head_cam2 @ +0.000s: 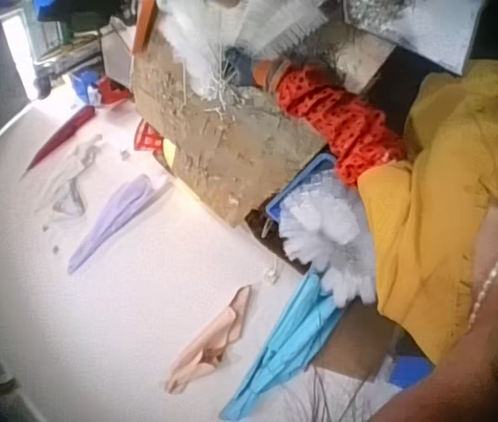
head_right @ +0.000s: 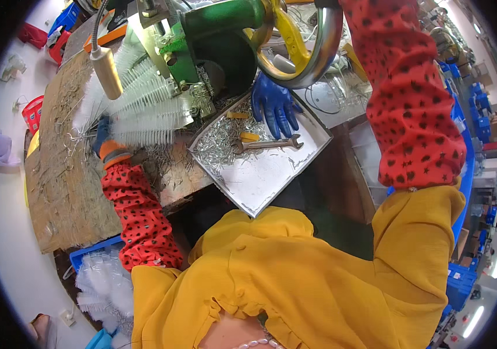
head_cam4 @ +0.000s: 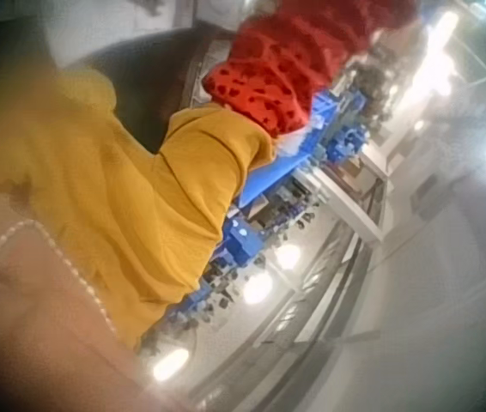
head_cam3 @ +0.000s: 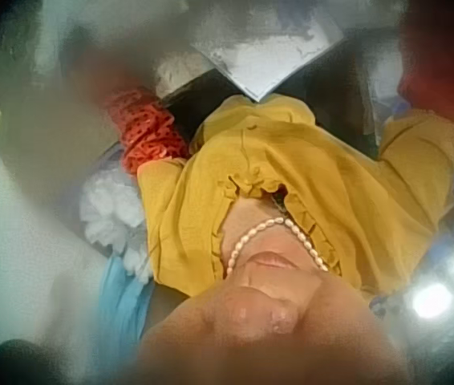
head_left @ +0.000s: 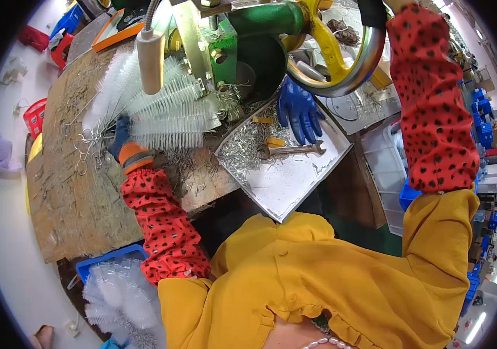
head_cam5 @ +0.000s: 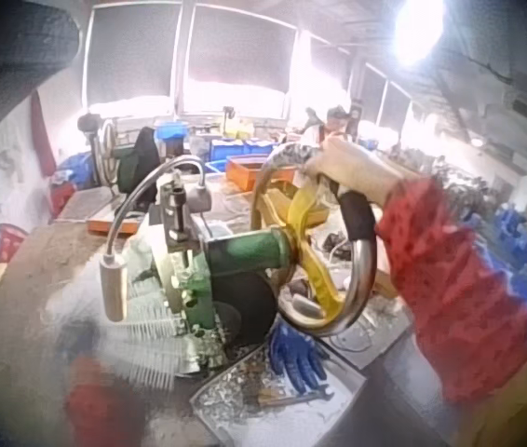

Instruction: Operating a manual mechanical wheel stamping or crimping device to manufacture wire bottle brushes.

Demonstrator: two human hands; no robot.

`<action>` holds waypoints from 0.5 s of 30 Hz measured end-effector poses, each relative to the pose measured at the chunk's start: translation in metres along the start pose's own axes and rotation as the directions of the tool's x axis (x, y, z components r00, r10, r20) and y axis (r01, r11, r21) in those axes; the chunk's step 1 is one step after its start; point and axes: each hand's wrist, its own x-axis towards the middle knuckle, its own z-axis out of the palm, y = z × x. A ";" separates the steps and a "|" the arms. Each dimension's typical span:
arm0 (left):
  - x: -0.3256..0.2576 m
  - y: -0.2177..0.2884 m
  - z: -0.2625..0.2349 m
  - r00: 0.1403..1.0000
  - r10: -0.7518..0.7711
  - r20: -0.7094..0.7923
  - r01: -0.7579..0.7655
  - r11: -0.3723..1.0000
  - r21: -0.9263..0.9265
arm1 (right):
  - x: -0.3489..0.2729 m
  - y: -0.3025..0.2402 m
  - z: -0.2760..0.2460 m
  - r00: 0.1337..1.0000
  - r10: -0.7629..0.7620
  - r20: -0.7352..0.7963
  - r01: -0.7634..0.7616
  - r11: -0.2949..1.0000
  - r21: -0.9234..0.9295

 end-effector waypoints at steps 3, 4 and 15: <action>-0.006 0.006 0.005 0.996 0.069 -0.052 -0.064 0.994 0.091 | 0.031 0.010 -0.002 0.954 -0.288 0.076 0.296 0.946 -0.133; -0.008 0.007 0.006 0.999 0.035 -0.018 -0.035 0.999 -0.017 | 0.031 0.012 -0.004 0.990 -0.122 0.073 0.124 0.992 -0.026; 0.014 -0.004 0.014 0.986 0.169 -0.008 -0.168 0.984 0.063 | -0.165 -0.008 0.144 0.660 0.392 -0.641 0.072 0.816 0.573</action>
